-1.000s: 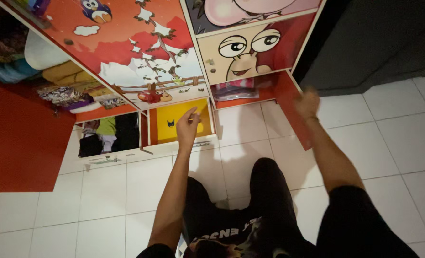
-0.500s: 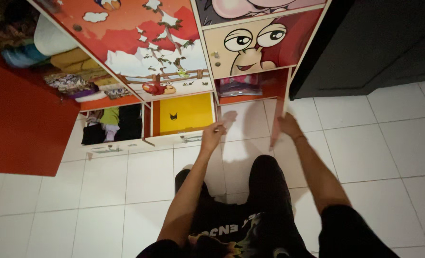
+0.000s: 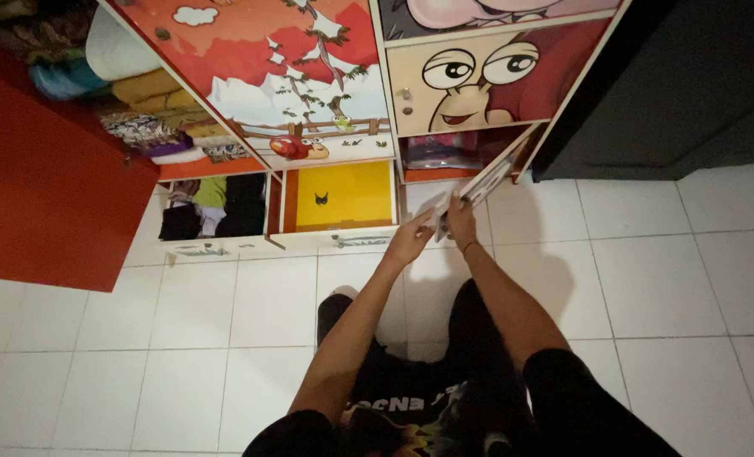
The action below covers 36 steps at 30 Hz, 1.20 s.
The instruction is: The person kneels and opens and closes multiple cabinet doors and drawers in a room. They handle a black cabinet, a red cartoon-decorated cabinet, and a wooden cabinet, opening and closing each door and drawer in sequence.
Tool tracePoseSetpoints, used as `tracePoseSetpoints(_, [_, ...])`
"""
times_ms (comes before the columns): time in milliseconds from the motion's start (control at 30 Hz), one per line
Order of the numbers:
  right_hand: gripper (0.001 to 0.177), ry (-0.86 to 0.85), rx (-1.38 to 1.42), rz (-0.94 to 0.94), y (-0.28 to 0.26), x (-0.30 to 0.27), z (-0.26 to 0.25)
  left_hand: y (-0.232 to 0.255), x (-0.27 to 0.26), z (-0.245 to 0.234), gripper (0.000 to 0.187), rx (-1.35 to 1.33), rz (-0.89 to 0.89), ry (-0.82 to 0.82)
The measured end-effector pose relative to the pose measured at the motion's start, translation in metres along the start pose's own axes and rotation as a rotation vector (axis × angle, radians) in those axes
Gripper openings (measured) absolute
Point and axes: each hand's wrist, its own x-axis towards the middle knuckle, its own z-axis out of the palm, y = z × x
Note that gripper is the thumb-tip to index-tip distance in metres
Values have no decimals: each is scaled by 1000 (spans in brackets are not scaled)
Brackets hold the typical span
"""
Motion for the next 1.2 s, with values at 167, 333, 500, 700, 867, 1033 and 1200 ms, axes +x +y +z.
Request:
tracePoseSetpoints(167, [65,-8,-82,-377,12,7,24,-23,6,-10,58,8,62,84])
tracePoseSetpoints(333, [54,-94,-366,-522,5,21,44,-61,2,-29,52,65,58,248])
tracePoseSetpoints(500, [41,-184,-524,-818,-20,43,62,-100,-5,-68,58,424,-162,245])
tracePoseSetpoints(700, [71,-279,-674,-769,-53,69,82,-131,-8,-89,73,900,-309,6])
tracePoseSetpoints(867, [88,-334,-737,-494,-85,79,98,-139,-13,-89,69,900,-327,-43])
tracePoseSetpoints(1033, [87,-251,-695,-559,-84,88,112,-151,-10,-96,68,850,-368,-132])
tracePoseSetpoints(1200, [94,-283,-683,-945,-78,100,113,-160,-12,-97,71,751,-394,-170])
